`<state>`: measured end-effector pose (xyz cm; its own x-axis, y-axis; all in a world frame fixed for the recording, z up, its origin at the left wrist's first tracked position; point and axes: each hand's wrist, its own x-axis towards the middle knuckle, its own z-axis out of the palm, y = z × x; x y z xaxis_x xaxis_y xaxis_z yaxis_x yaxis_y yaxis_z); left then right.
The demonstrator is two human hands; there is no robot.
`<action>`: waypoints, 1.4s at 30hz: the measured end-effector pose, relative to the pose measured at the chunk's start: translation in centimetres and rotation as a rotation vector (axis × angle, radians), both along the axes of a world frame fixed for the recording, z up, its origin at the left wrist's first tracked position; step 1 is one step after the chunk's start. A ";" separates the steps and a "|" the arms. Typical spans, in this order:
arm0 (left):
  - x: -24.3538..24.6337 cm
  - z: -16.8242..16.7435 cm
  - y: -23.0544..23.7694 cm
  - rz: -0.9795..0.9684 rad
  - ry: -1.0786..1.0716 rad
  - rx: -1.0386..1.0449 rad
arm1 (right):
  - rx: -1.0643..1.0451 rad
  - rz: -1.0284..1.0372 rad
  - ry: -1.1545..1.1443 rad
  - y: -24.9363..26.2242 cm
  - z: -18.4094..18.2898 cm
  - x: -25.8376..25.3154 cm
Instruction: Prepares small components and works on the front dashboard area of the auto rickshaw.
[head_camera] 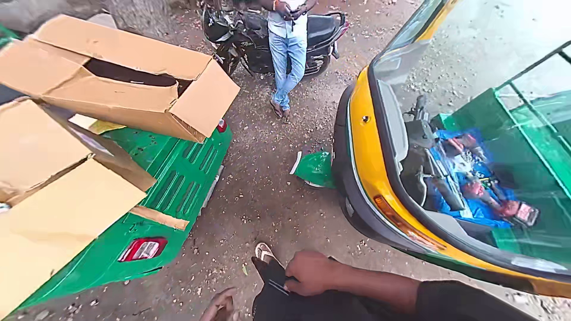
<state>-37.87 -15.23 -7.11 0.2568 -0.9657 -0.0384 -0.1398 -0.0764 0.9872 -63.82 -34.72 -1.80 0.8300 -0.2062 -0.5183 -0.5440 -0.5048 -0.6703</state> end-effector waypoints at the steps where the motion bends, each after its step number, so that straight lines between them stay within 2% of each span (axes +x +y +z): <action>1: 1.4 1.3 -3.6 -0.126 -0.178 0.027 | -0.015 -0.041 0.028 -1.1 0.5 1.1; 4: 3.8 5.6 -15.5 -0.479 -0.740 0.082 | -0.021 -0.127 -0.006 -6.2 2.2 4.1; 5: 3.7 6.2 -18.0 -0.596 -0.866 0.087 | 0.023 -0.170 -0.039 -7.2 2.6 4.3; 7: 3.8 6.5 -23.1 -0.793 -0.983 -0.010 | 0.117 -0.297 -0.117 -9.2 3.5 4.2; 10: 4.0 6.6 -31.5 -0.988 -0.957 -0.198 | 0.236 -0.510 -0.289 -12.2 2.5 3.4; 14: 2.8 4.8 -41.4 -1.386 -0.767 -0.100 | 0.305 -0.689 -0.440 -17.0 0.0 2.7; 16: 2.3 3.4 -46.5 -1.580 -0.651 -0.050 | 0.379 -0.892 -0.537 -20.1 -0.9 2.2; 18: 2.1 2.0 -52.0 -1.580 -0.436 -0.004 | 0.537 -1.294 -0.716 -23.9 -2.0 1.2; 20: 2.1 1.3 -56.2 -1.352 -0.332 0.121 | 0.656 -1.709 -0.911 -27.4 -3.0 0.0; 21: 2.0 1.3 -57.3 -1.213 -0.307 0.200 | 0.667 -1.839 -0.959 -28.4 -3.2 -0.7; 24: -1.3 2.5 -63.1 -0.904 -0.171 0.283 | 0.597 -1.903 -1.030 -33.5 -3.1 -4.0; 26: -4.1 3.0 -66.9 -0.874 -0.071 0.279 | 0.595 -1.929 -1.077 -35.8 -2.3 -5.5; 30: -9.8 4.6 -72.1 -0.970 0.038 0.291 | 0.693 -1.983 -1.251 -38.0 0.5 -7.2; 33: -13.8 4.9 -76.7 -1.117 0.059 0.265 | 0.667 -2.042 -1.363 -39.4 0.6 -8.2; 35: -15.7 4.4 -78.9 -1.215 0.081 0.287 | 0.591 -2.132 -1.378 -39.8 -0.3 -7.8; 39: -20.1 4.4 -83.8 -1.455 0.166 0.376 | 0.292 -2.266 -1.350 -42.0 -1.0 -7.1; 42: -22.8 5.5 -88.0 -1.748 0.027 0.319 | 0.234 -2.272 -1.464 -44.6 -0.7 -6.3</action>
<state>-60.67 -103.24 -1.60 -0.9681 -0.0413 -0.2471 -0.2454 -0.0414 0.9685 -70.16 -79.31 -2.53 -0.6091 -0.7182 -0.3364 0.5990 -0.1387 -0.7886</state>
